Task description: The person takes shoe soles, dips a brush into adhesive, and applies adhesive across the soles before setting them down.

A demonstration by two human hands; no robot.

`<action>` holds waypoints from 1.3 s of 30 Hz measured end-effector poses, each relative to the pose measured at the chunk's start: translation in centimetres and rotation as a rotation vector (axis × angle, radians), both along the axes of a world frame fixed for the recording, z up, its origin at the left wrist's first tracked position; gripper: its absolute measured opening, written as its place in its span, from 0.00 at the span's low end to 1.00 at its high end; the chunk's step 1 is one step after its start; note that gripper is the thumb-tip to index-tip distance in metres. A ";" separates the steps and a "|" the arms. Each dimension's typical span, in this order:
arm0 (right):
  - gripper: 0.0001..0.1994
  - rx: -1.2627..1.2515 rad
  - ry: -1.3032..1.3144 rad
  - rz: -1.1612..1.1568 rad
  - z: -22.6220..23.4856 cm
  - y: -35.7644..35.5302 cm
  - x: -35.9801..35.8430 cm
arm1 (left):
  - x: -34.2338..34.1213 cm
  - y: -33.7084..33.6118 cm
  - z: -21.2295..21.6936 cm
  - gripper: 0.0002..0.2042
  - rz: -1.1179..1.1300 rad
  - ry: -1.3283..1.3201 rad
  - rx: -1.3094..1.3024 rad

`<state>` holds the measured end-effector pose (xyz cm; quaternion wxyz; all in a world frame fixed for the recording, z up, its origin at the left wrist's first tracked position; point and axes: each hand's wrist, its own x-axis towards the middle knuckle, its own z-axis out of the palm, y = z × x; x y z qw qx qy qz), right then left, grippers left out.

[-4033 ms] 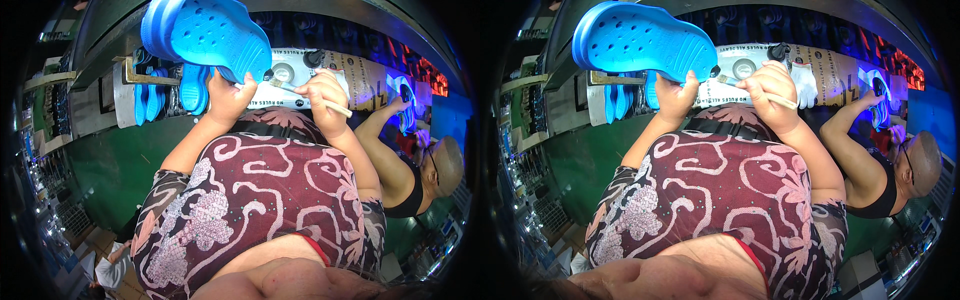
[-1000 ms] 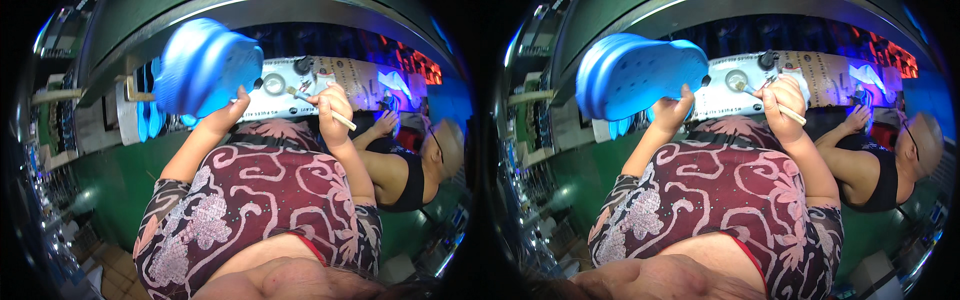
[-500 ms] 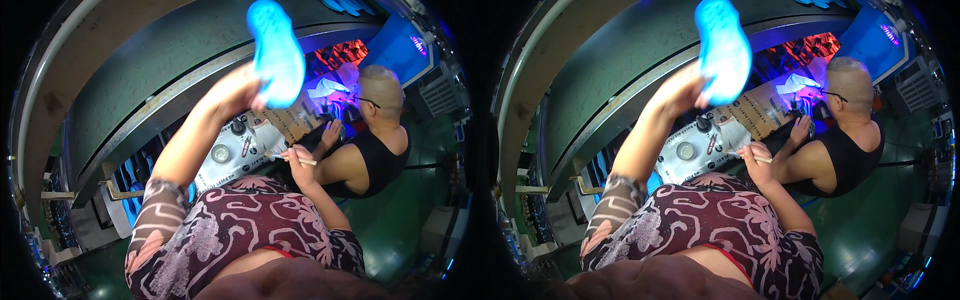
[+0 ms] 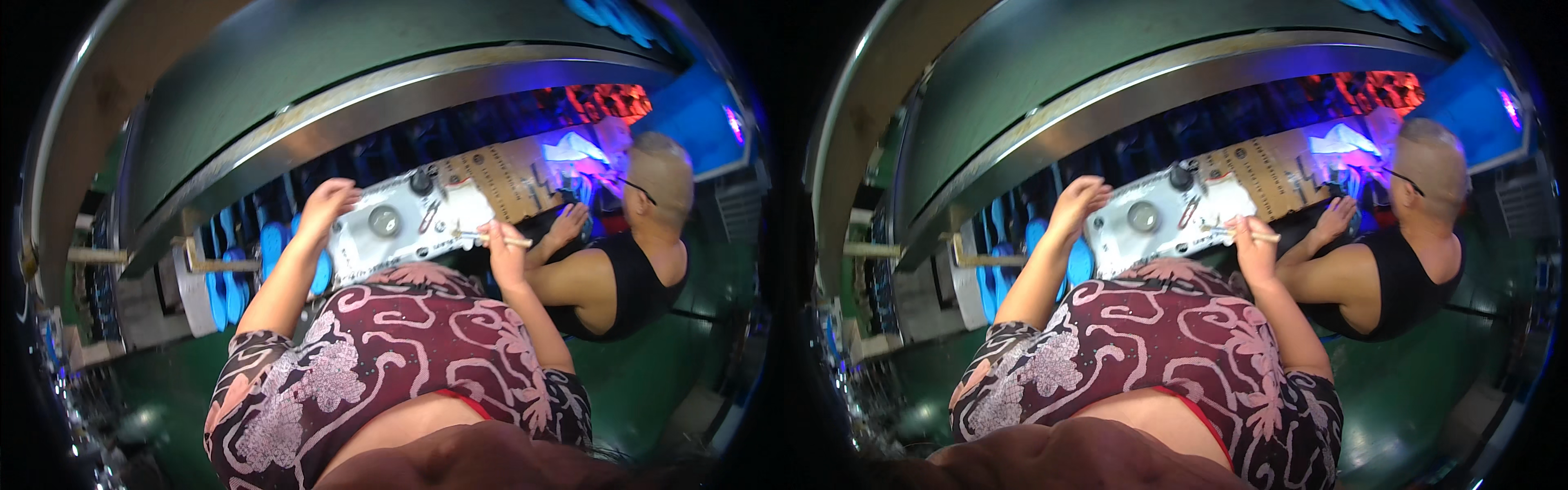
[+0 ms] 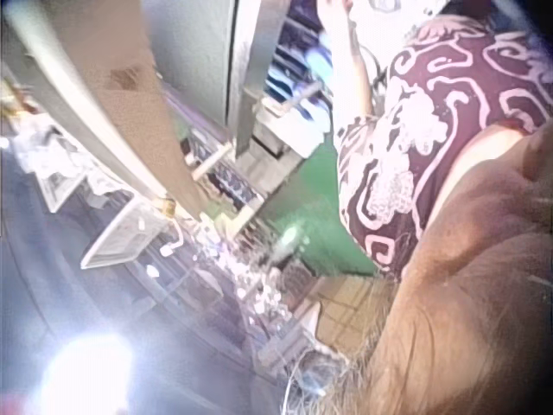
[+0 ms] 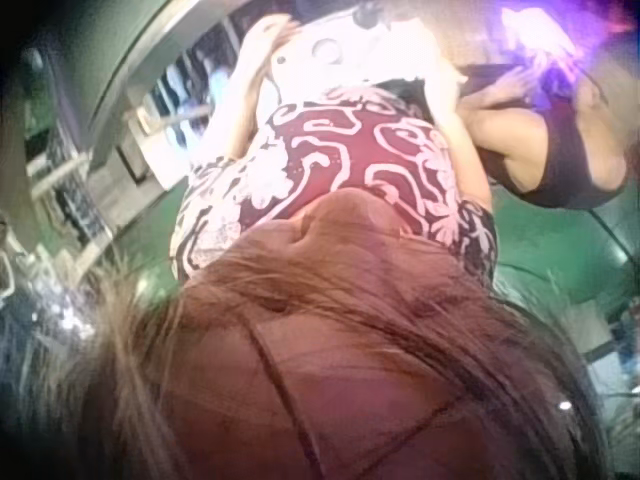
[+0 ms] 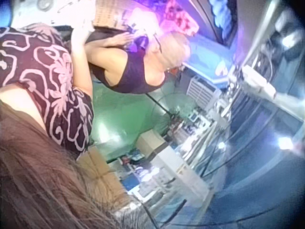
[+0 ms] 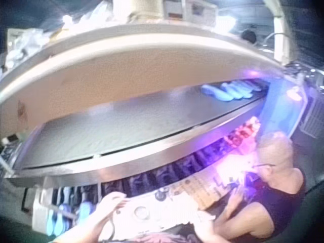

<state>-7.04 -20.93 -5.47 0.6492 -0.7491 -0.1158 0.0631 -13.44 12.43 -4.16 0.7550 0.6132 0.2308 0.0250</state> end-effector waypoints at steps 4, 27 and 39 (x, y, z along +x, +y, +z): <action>0.14 0.017 0.107 0.048 -0.5 0.7 1.3 | -15.9 8.4 -12.4 0.20 0.387 0.277 1.112; 0.09 -0.481 -0.232 0.367 -6.6 10.2 3.7 | -21.1 0.8 -4.4 0.09 0.589 0.186 -0.489; 0.17 0.063 0.254 0.199 -0.3 7.8 3.5 | -15.3 -5.5 3.1 0.20 0.411 -0.036 -0.024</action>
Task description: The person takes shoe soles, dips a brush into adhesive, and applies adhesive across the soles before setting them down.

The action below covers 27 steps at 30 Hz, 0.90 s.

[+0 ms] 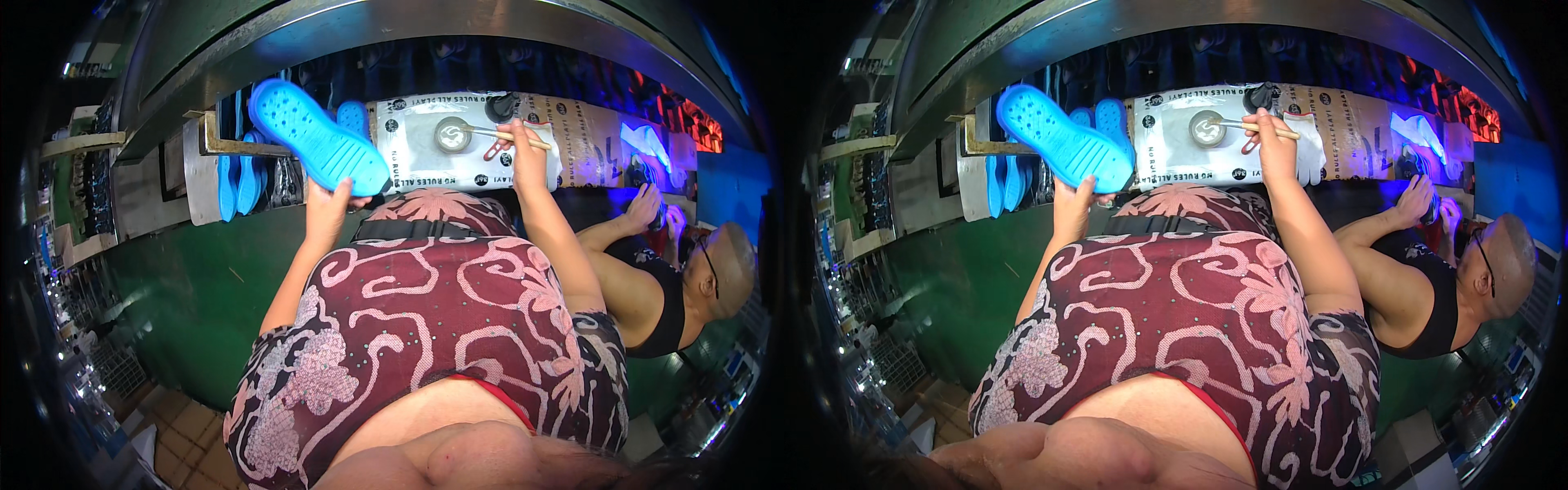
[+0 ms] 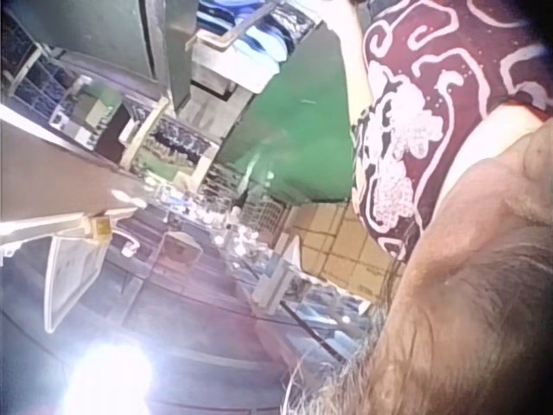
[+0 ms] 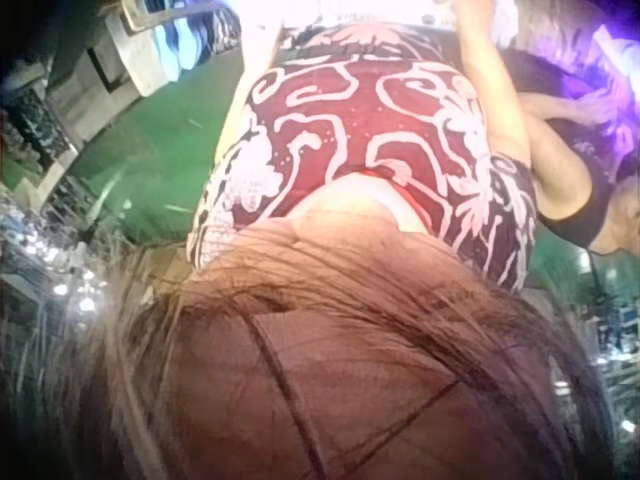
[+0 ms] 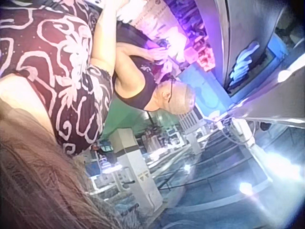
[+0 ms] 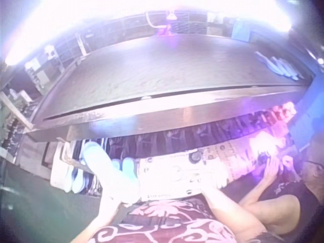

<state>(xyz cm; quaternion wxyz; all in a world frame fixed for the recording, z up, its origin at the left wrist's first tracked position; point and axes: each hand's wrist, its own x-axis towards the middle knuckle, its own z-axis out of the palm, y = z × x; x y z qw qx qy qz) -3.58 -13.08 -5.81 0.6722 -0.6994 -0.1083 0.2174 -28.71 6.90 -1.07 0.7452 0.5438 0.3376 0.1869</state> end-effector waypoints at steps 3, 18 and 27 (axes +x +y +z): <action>0.18 0.134 0.023 -0.012 3.3 -0.8 -0.6 | 2.7 -0.4 0.7 0.19 -0.006 0.018 0.296; 0.10 0.063 -0.870 0.283 11.8 0.4 -3.9 | 8.7 -2.5 3.4 0.23 -0.057 -0.171 0.664; 0.09 0.039 -0.844 0.265 11.9 0.1 -3.8 | 8.0 -2.1 4.2 0.22 -0.043 -0.165 0.716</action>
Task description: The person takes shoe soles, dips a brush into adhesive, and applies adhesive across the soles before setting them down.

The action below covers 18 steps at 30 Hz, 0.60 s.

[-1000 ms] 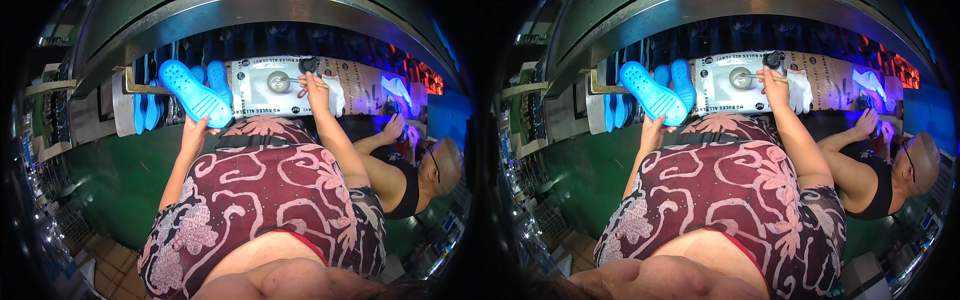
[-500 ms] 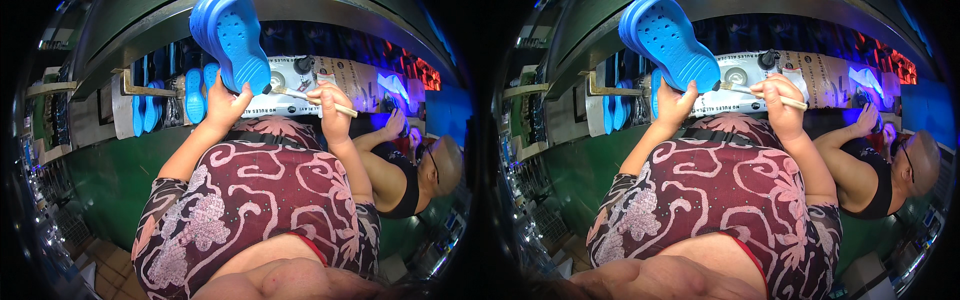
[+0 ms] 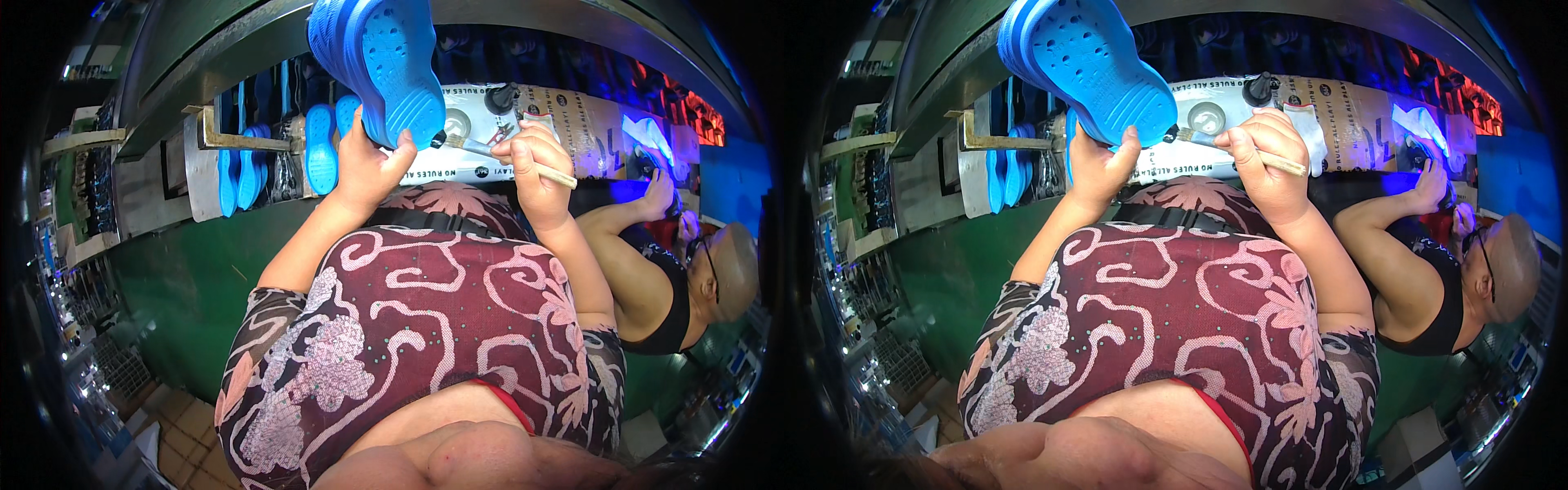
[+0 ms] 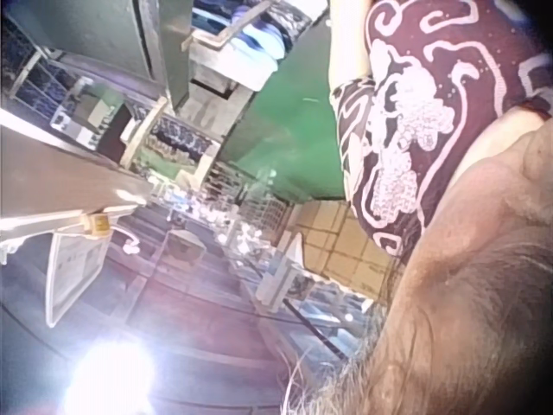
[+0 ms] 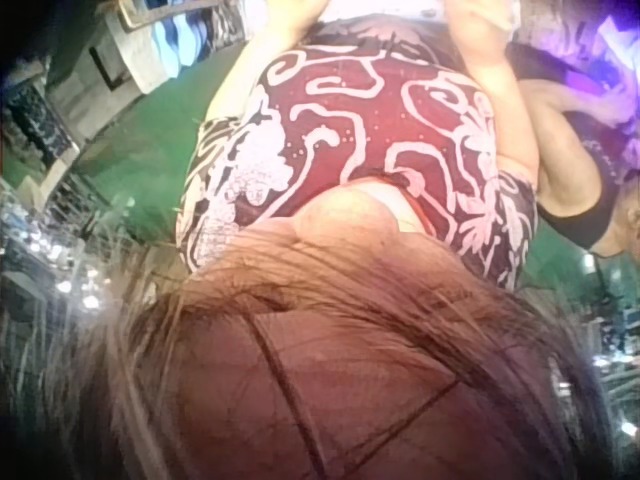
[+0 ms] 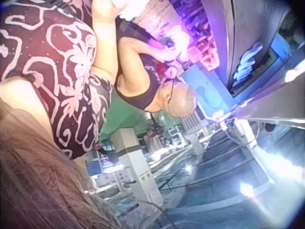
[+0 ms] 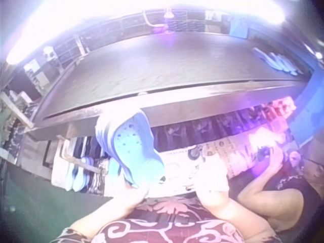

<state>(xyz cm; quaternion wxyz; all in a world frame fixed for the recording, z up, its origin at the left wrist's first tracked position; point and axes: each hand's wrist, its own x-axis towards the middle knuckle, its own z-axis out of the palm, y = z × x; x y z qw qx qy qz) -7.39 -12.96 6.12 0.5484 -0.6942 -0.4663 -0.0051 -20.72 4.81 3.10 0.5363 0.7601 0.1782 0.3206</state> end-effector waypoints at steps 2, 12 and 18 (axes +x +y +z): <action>0.09 0.016 -0.048 0.046 0.3 0.5 -0.1 | -0.1 0.2 -0.2 0.22 -0.020 0.018 -0.019; 0.09 -0.006 -0.112 0.026 0.0 0.6 0.3 | -0.6 0.2 -0.9 0.23 -0.003 -0.035 0.123; 0.07 -0.097 -0.207 0.128 0.7 1.2 -0.4 | -0.5 0.3 -1.4 0.24 -0.002 -0.088 0.249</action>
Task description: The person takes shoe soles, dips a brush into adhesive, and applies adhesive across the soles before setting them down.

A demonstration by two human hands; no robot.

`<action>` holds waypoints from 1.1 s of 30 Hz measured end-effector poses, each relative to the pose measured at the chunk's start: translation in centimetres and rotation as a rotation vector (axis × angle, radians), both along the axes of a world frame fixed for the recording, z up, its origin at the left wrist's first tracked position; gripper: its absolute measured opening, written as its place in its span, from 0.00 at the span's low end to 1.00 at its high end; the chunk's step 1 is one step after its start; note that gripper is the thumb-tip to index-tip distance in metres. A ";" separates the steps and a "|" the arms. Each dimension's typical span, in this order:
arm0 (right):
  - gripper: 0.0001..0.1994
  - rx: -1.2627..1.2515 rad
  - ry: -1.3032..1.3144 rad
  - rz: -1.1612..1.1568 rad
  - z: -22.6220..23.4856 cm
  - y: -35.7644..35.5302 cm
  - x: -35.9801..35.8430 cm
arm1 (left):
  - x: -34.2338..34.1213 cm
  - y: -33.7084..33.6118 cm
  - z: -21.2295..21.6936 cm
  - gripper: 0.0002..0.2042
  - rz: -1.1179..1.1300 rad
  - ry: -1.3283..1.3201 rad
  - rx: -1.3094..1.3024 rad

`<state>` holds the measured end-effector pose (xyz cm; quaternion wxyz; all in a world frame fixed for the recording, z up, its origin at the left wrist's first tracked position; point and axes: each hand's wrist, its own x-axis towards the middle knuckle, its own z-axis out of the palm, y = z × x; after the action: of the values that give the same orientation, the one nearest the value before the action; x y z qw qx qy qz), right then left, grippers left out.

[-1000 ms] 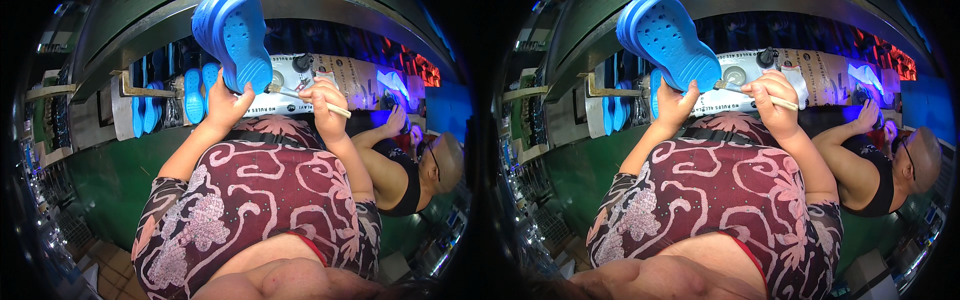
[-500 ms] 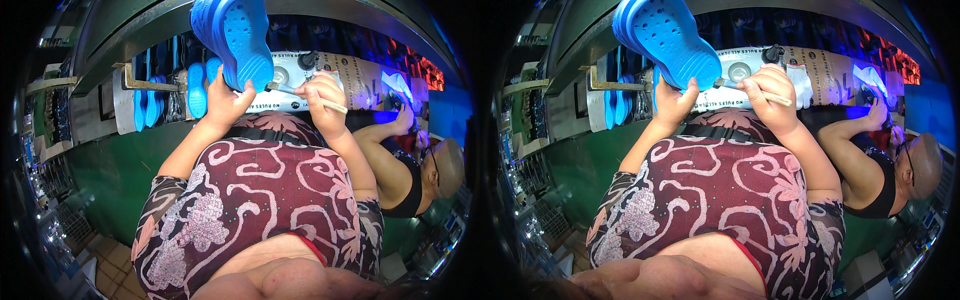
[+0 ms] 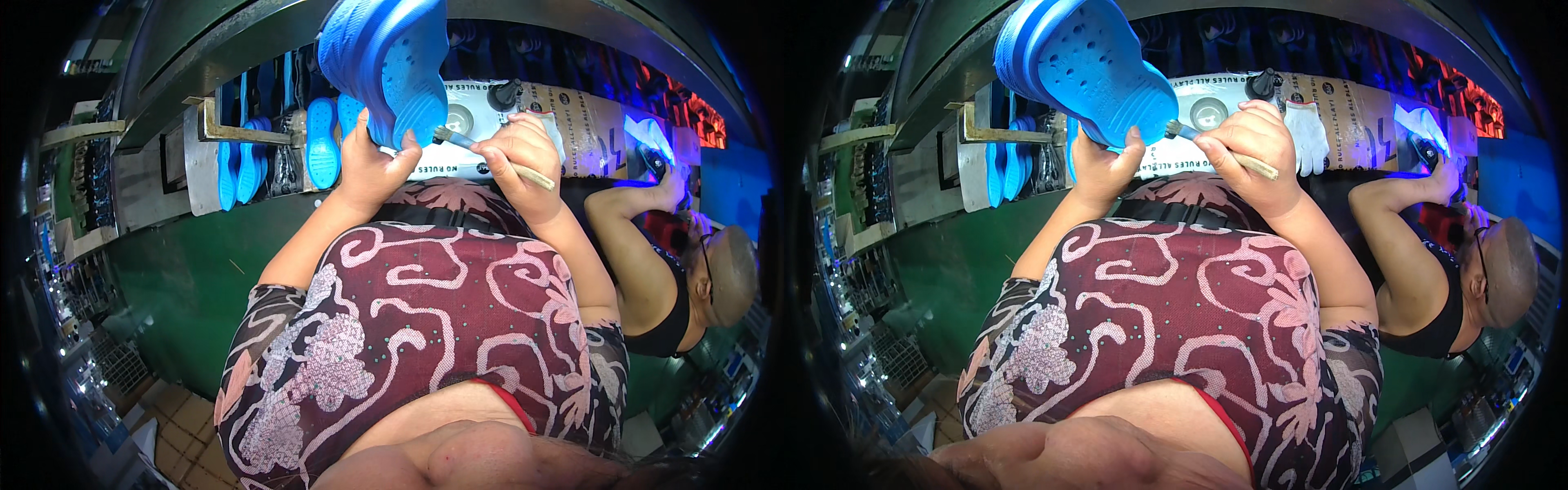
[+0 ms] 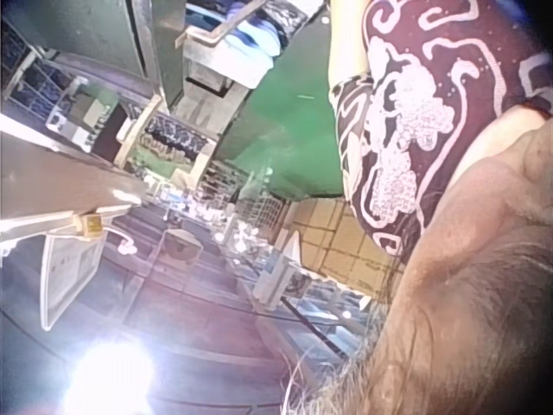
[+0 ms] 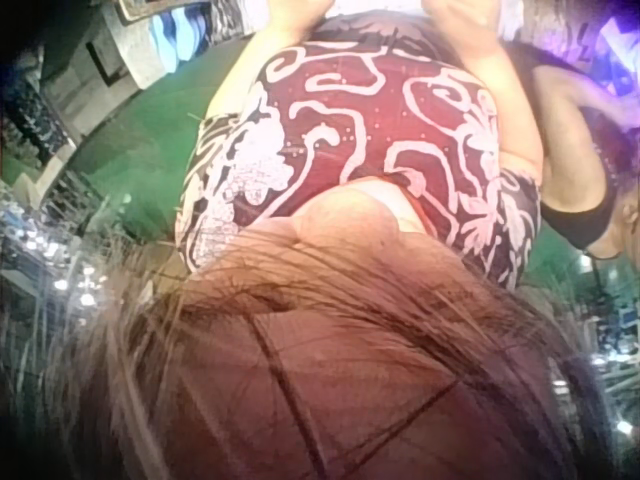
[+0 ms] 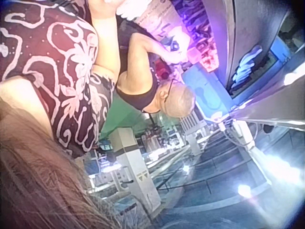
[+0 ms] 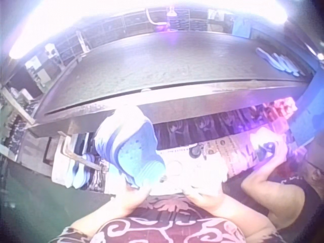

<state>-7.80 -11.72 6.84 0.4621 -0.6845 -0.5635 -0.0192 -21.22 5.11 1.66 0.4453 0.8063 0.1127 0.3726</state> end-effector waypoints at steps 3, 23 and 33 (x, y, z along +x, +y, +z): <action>0.07 0.039 0.000 -0.016 -0.4 -0.7 0.2 | 0.1 0.0 -0.1 0.25 0.023 -0.050 0.094; 0.09 0.081 0.055 -0.014 -0.6 0.2 -0.2 | 0.2 0.8 -0.7 0.33 -0.014 -0.174 0.354; 0.12 0.092 0.193 -0.138 -0.8 -2.1 0.8 | 0.5 0.2 1.0 0.21 0.042 -0.054 -0.021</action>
<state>-6.96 -13.86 6.09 0.5427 -0.6983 -0.4667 -0.0108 -20.68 5.28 2.68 0.4487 0.7887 0.1214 0.4025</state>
